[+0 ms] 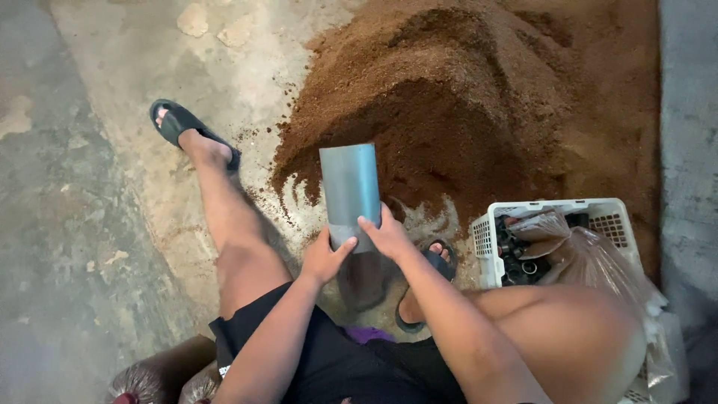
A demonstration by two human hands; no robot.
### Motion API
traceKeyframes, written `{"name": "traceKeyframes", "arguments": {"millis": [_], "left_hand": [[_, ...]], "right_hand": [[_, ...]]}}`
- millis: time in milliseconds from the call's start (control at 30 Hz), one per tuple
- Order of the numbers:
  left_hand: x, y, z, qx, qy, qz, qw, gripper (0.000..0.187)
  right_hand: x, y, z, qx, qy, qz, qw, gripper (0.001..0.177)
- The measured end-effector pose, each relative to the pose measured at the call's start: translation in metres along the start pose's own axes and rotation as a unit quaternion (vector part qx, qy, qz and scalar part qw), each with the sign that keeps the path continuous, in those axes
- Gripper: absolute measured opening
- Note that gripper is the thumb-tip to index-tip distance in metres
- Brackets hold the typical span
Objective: Scooping substrate material from a pile using a PVC pipe and filling individual plastic bags.
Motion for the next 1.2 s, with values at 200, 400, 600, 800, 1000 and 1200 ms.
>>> {"name": "traceKeyframes", "arguments": {"millis": [200, 400, 600, 800, 1000, 1200], "left_hand": [[-0.007, -0.026, -0.018, -0.037, 0.045, -0.033, 0.998, 0.095], [0.003, -0.026, -0.006, -0.098, 0.111, -0.018, 0.989, 0.109], [0.002, -0.030, -0.020, -0.111, 0.157, -0.012, 0.981, 0.114], [0.000, -0.032, -0.049, -0.129, 0.174, -0.042, 0.975, 0.113], [0.011, -0.027, -0.064, -0.128, 0.193, -0.014, 0.973, 0.113], [0.043, -0.020, -0.077, -0.120, 0.213, 0.057, 0.968, 0.112]], "right_hand": [[0.045, -0.008, -0.012, -0.012, -0.055, 0.008, 0.998, 0.100], [0.040, -0.004, -0.004, -0.106, -0.135, 0.011, 0.985, 0.115], [0.065, -0.011, -0.026, -0.122, -0.174, 0.008, 0.977, 0.115], [0.060, -0.013, -0.045, -0.128, -0.179, 0.006, 0.975, 0.113], [0.043, -0.008, -0.067, -0.133, -0.170, 0.012, 0.976, 0.109], [0.056, -0.007, -0.099, -0.102, -0.173, 0.002, 0.980, 0.100]]}}
Point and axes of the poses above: each hand's wrist, its own z-axis away from the middle knuckle, its own y-axis out of the back of the hand, x = y × z, the point moved 2 cm from there along -z, towards the middle knuckle, and after that the axes turned 10 degrees about y, right-handed, at the moved point
